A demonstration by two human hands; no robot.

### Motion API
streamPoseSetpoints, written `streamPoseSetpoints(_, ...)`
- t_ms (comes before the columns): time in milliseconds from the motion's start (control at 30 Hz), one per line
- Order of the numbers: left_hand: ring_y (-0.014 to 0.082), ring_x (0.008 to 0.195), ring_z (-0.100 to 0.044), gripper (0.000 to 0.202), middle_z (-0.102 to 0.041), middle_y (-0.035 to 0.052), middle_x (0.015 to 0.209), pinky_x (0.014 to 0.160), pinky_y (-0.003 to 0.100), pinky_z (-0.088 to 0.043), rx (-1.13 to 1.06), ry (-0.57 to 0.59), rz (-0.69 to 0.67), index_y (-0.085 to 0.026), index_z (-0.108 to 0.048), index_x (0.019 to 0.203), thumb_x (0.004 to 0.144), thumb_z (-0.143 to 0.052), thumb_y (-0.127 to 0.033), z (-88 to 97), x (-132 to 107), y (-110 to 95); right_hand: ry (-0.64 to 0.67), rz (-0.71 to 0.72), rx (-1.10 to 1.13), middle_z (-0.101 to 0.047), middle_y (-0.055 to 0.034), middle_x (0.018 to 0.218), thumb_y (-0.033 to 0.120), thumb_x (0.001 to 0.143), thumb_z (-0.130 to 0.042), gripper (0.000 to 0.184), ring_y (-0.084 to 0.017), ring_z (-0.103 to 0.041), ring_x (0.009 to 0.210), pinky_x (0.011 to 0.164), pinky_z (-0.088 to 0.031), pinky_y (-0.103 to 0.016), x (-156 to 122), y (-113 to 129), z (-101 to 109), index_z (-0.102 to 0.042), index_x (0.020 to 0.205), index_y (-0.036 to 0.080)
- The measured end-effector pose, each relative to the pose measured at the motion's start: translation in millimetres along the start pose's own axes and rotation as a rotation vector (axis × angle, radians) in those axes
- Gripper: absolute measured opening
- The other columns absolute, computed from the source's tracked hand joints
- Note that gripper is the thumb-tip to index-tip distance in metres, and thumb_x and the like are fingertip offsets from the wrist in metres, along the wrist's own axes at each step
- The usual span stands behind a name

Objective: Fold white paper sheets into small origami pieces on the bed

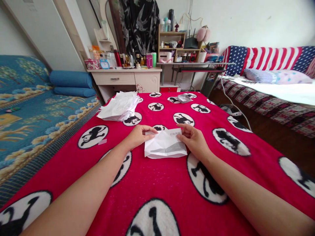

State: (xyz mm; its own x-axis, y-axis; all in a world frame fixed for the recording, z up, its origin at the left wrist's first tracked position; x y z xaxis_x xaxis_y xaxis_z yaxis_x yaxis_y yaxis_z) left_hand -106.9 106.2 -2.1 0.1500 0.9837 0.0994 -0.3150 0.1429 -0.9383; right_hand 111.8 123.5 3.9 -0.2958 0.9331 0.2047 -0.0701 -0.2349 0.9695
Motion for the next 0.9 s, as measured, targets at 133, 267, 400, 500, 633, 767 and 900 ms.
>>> streamPoseSetpoints(133, 0.0148, 0.069, -0.063, 0.031, -0.074, 0.0071, 0.088, 0.062, 0.022, -0.045, -0.041, -0.047, 0.012, -0.013, -0.074, 0.095, 0.069, -0.072, -0.029, 2.4, 0, 3, -0.043, 0.004, 0.013, -0.065, -0.0013, 0.077, 0.028, 0.071, -0.070, 0.042, -0.016, -0.062, 0.071, 0.065, -0.049, -0.028, 1, 3, 4, -0.060, 0.110, 0.017)
streamPoseSetpoints(267, 0.0160, 0.071, -0.064, 0.032, -0.074, 0.0079, 0.089, 0.063, 0.023, -0.046, -0.044, -0.105, 0.016, -0.014, -0.074, 0.097, 0.069, -0.072, -0.030, 4.6, 0, 7, -0.008, -0.039, 0.055, -0.067, -0.0020, 0.081, 0.027, 0.070, -0.071, 0.050, -0.016, -0.065, 0.074, 0.067, -0.051, -0.028, 1, 2, 0, -0.055, 0.115, 0.017)
streamPoseSetpoints(400, 0.0178, 0.076, -0.065, 0.034, -0.074, 0.0084, 0.095, 0.066, 0.024, -0.048, -0.065, -0.140, -0.002, -0.014, -0.074, 0.097, 0.069, -0.072, -0.032, 3.9, 0, 6, 0.055, -0.045, 0.034, -0.068, -0.0016, 0.081, 0.025, 0.069, -0.071, 0.063, -0.017, -0.065, 0.071, 0.059, -0.050, -0.027, -1, 2, -5, -0.046, 0.127, 0.018)
streamPoseSetpoints(500, 0.0188, 0.080, -0.066, 0.035, -0.073, 0.0091, 0.097, 0.069, 0.025, -0.049, -0.088, -0.140, -0.012, -0.013, -0.073, 0.095, 0.068, -0.073, -0.035, 1.4, 1, 4, 0.045, -0.033, 0.024, -0.067, -0.0012, 0.080, 0.026, 0.072, -0.069, 0.060, -0.017, -0.064, 0.067, 0.057, -0.048, -0.026, -2, 2, -4, -0.046, 0.128, 0.019)
streamPoseSetpoints(633, 0.0168, 0.077, -0.065, 0.048, -0.072, 0.0078, 0.091, 0.067, 0.024, -0.049, -0.206, -0.178, -0.010, -0.012, -0.067, 0.107, 0.065, -0.076, -0.033, 1.2, 1, 1, 0.005, -0.056, 0.018, -0.069, -0.0029, 0.082, 0.027, 0.072, -0.068, 0.057, -0.018, -0.065, 0.070, 0.057, -0.048, -0.026, -1, 1, -1, -0.047, 0.125, 0.017)
streamPoseSetpoints(767, 0.0130, 0.066, -0.063, 0.061, -0.069, 0.0027, 0.077, 0.060, 0.021, -0.048, -0.325, -0.259, 0.031, -0.013, -0.058, 0.119, 0.064, -0.077, -0.031, 4.6, -1, 1, 0.043, -0.086, 0.060, -0.071, -0.0039, 0.085, 0.026, 0.068, -0.073, 0.059, -0.019, -0.068, 0.073, 0.061, -0.051, -0.027, -2, 2, -6, -0.049, 0.122, 0.019)
streamPoseSetpoints(900, 0.0140, 0.062, -0.064, 0.062, -0.070, 0.0033, 0.077, 0.059, 0.024, -0.050, -0.403, -0.277, 0.080, -0.014, -0.058, 0.117, 0.062, -0.079, -0.033, 6.4, -4, 2, 0.234, -0.121, 0.119, -0.073, -0.0067, 0.092, 0.031, 0.068, -0.076, 0.045, -0.021, -0.069, 0.079, 0.067, -0.054, -0.030, -8, 7, -20, -0.060, 0.107, 0.018)
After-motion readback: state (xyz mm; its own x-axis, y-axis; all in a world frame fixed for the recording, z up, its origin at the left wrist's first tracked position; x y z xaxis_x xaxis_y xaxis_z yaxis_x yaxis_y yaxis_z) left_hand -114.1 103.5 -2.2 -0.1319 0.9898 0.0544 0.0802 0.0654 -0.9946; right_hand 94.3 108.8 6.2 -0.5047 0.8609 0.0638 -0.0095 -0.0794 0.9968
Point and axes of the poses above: each hand's wrist, its own x-axis towards the middle knuckle, its own z-axis out of the back of the hand, y = z × x, the point moved 6 cm from there along x, towards the middle knuckle
